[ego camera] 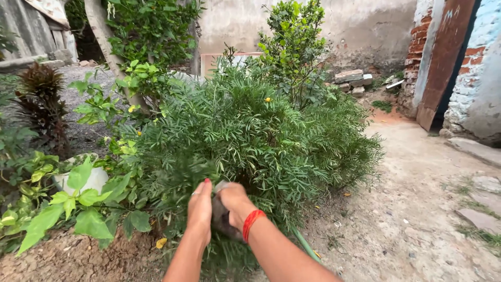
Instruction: Pruning and cleaning a plant using scissors and a cloth in an outdoor garden.
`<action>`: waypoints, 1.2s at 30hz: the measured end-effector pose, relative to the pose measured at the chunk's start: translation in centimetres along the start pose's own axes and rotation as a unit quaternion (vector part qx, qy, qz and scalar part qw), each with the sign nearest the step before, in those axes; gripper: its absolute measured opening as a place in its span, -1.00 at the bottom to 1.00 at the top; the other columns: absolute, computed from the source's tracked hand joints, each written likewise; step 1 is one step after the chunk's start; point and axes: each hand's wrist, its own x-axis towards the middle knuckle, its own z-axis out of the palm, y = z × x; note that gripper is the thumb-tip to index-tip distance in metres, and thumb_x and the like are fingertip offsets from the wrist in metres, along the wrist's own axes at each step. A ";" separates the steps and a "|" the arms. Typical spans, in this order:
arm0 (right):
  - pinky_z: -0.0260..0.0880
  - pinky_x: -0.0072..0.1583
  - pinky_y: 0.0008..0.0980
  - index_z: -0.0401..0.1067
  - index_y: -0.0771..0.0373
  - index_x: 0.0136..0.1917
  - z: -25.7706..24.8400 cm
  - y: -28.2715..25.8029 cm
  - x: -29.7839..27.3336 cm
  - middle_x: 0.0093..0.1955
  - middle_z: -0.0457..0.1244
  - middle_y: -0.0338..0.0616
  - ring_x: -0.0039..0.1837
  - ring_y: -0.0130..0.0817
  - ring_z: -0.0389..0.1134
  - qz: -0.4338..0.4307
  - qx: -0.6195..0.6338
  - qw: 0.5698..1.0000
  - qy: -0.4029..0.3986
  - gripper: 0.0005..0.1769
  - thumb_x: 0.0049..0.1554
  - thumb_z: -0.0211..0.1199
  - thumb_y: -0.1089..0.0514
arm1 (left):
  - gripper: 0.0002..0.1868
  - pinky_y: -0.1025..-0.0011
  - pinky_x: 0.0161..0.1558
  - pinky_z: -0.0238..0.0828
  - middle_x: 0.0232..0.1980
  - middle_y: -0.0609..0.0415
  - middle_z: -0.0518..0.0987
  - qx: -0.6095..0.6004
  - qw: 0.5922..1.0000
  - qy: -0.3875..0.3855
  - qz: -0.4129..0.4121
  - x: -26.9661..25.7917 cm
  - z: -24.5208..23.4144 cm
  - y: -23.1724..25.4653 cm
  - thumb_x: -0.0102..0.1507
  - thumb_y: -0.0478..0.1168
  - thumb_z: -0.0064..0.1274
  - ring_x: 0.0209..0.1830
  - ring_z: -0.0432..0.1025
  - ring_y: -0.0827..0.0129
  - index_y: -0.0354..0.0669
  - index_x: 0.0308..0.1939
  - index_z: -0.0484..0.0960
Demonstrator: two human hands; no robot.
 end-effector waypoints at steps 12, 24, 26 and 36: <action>0.43 -0.13 -0.12 0.44 0.34 -0.14 0.7 -8.5 -3.4 -0.22 0.36 -0.04 -0.23 -0.21 0.38 0.004 0.132 0.986 -0.105 -0.91 0.15 0.15 0.27 | -0.38 0.19 0.27 0.32 0.19 -0.06 0.63 -0.029 0.993 -0.006 0.115 -0.7 1.4 6.8 0.32 0.15 -0.05 0.17 0.48 0.26 -0.23 0.29 0.54; 0.16 -0.15 -0.13 0.35 0.33 0.09 0.1 -0.7 3.5 -0.16 0.22 -0.02 -0.17 -0.19 0.21 -0.115 0.066 0.991 -0.032 -0.75 0.14 0.02 0.42 | -0.05 -0.04 0.51 -0.26 0.69 -0.09 -0.29 0.152 0.985 0.079 0.029 0.6 0.0 3.4 0.28 0.32 -0.10 0.67 -0.30 -0.06 0.29 0.64 -0.17; 0.27 -0.07 -0.24 0.41 0.28 0.12 1.0 -1.3 1.2 -0.11 0.30 -0.09 -0.12 -0.29 0.28 -0.095 0.088 0.989 -0.076 -0.73 0.15 0.05 0.39 | -0.04 0.05 0.52 -0.21 0.67 -0.07 -0.10 0.094 0.995 0.020 0.023 1.1 0.4 2.8 0.26 0.32 -0.12 0.65 -0.14 0.04 0.22 0.64 -0.14; 0.43 -0.05 -0.18 0.43 0.39 0.08 0.3 -5.7 -0.1 -0.09 0.36 -0.04 -0.13 -0.27 0.38 -0.036 0.081 0.976 -0.200 -0.79 0.17 0.11 0.36 | -0.10 0.31 0.44 0.03 0.57 -0.05 0.27 -0.048 0.989 -0.041 0.131 0.0 1.3 5.9 0.25 0.23 -0.07 0.54 0.20 0.21 -0.22 0.53 0.15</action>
